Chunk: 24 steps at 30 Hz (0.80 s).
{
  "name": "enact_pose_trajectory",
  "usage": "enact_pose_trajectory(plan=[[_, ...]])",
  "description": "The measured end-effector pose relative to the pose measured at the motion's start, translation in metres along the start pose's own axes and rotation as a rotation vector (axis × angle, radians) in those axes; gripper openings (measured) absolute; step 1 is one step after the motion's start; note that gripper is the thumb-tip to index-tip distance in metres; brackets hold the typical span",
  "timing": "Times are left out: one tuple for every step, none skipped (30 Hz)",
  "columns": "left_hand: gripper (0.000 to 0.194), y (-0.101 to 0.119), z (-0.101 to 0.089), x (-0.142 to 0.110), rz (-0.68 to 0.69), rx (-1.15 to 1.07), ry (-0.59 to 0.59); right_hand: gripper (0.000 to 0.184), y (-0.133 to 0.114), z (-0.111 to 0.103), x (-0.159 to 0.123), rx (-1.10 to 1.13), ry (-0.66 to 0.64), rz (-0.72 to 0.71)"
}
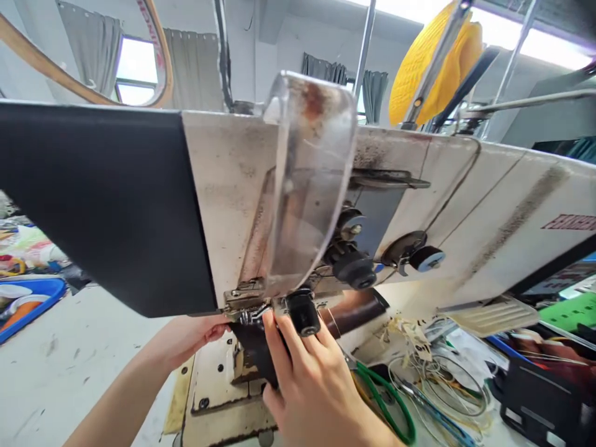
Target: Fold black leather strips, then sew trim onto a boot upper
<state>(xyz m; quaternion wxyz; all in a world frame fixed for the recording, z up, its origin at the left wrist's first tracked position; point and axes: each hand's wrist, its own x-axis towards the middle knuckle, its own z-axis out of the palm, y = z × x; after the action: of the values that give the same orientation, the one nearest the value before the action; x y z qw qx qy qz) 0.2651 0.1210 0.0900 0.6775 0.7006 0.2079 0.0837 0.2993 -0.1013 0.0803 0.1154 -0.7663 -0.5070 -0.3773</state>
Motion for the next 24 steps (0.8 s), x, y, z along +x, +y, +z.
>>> enact_pose_trajectory(plan=[[0.028, -0.002, -0.003, -0.002, -0.020, 0.035, -0.028, 0.052, -0.003, -0.001, -0.001, -0.015, 0.052, -0.011], [0.033, -0.002, -0.006, -0.004, -0.037, 0.074, -0.049, 0.051, -0.003, -0.004, -0.001, -0.012, 0.067, -0.031], [0.038, -0.001, -0.011, -0.006, -0.051, 0.115, -0.059, 0.051, 0.001, -0.010, 0.001, 0.011, 0.046, -0.069], [0.042, 0.001, -0.016, -0.006, -0.063, 0.153, -0.058, 0.053, 0.009, -0.019, 0.005, 0.044, -0.003, -0.114], [0.045, 0.004, -0.021, -0.005, -0.075, 0.191, -0.052, 0.058, 0.019, -0.029, 0.010, 0.086, -0.100, -0.167], [0.048, 0.007, -0.025, -0.003, -0.088, 0.224, -0.048, 0.063, 0.030, -0.040, 0.016, 0.134, -0.199, -0.206], [0.049, 0.010, -0.029, -0.001, -0.097, 0.247, -0.048, 0.068, 0.041, -0.051, 0.022, 0.166, -0.298, -0.208], [0.049, 0.011, -0.031, 0.001, -0.097, 0.258, -0.047, 0.075, 0.051, -0.060, 0.027, 0.203, -0.380, -0.210], [0.049, 0.011, -0.031, 0.002, -0.089, 0.255, -0.044, 0.081, 0.059, -0.066, 0.030, 0.233, -0.437, -0.200], [0.049, 0.008, -0.029, 0.000, -0.073, 0.238, -0.036, 0.085, 0.064, -0.070, 0.032, 0.256, -0.472, -0.186], [0.051, 0.003, -0.025, -0.004, -0.050, 0.206, -0.016, 0.087, 0.067, -0.071, 0.033, 0.278, -0.490, -0.177], [0.054, -0.005, -0.019, -0.012, -0.024, 0.162, 0.005, 0.087, 0.068, -0.070, 0.032, 0.296, -0.499, -0.165], [0.057, -0.015, -0.010, -0.021, 0.000, 0.113, 0.026, 0.087, 0.067, -0.068, 0.031, 0.310, -0.502, -0.157], [0.062, -0.025, 0.000, -0.033, 0.022, 0.060, 0.042, 0.088, 0.066, -0.065, 0.029, 0.320, -0.506, -0.154], [0.067, -0.036, 0.011, -0.046, 0.028, 0.016, 0.033, 0.089, 0.065, -0.063, 0.028, 0.330, -0.508, -0.156], [0.068, -0.045, 0.022, -0.058, 0.023, -0.002, 0.026, 0.089, 0.063, -0.061, 0.027, 0.336, -0.505, -0.164], [0.063, -0.052, 0.034, -0.070, 0.031, -0.023, 0.033, 0.088, 0.063, -0.061, 0.028, 0.334, -0.499, -0.171], [0.060, -0.056, 0.044, -0.079, 0.052, -0.062, 0.050, 0.086, 0.062, -0.063, 0.030, 0.326, -0.486, -0.179], [0.058, -0.058, 0.053, -0.086, 0.065, -0.101, 0.050, 0.084, 0.062, -0.066, 0.032, 0.318, -0.474, -0.189], [0.057, -0.057, 0.059, -0.090, 0.073, -0.135, 0.044, 0.082, 0.062, -0.070, 0.035, 0.313, -0.471, -0.199], [0.055, -0.054, 0.063, -0.092, 0.081, -0.164, 0.036, 0.081, 0.062, -0.074, 0.038, 0.311, -0.471, -0.205], [0.054, -0.050, 0.064, -0.092, 0.083, -0.188, 0.030, 0.080, 0.061, -0.079, 0.041, 0.308, -0.479, -0.206], [0.053, -0.045, 0.062, -0.090, 0.080, -0.215, 0.034, 0.079, 0.059, -0.083, 0.043, 0.306, -0.485, -0.207], [0.052, -0.041, 0.059, -0.087, 0.067, -0.247, 0.046, 0.077, 0.056, -0.085, 0.044, 0.305, -0.482, -0.211]])
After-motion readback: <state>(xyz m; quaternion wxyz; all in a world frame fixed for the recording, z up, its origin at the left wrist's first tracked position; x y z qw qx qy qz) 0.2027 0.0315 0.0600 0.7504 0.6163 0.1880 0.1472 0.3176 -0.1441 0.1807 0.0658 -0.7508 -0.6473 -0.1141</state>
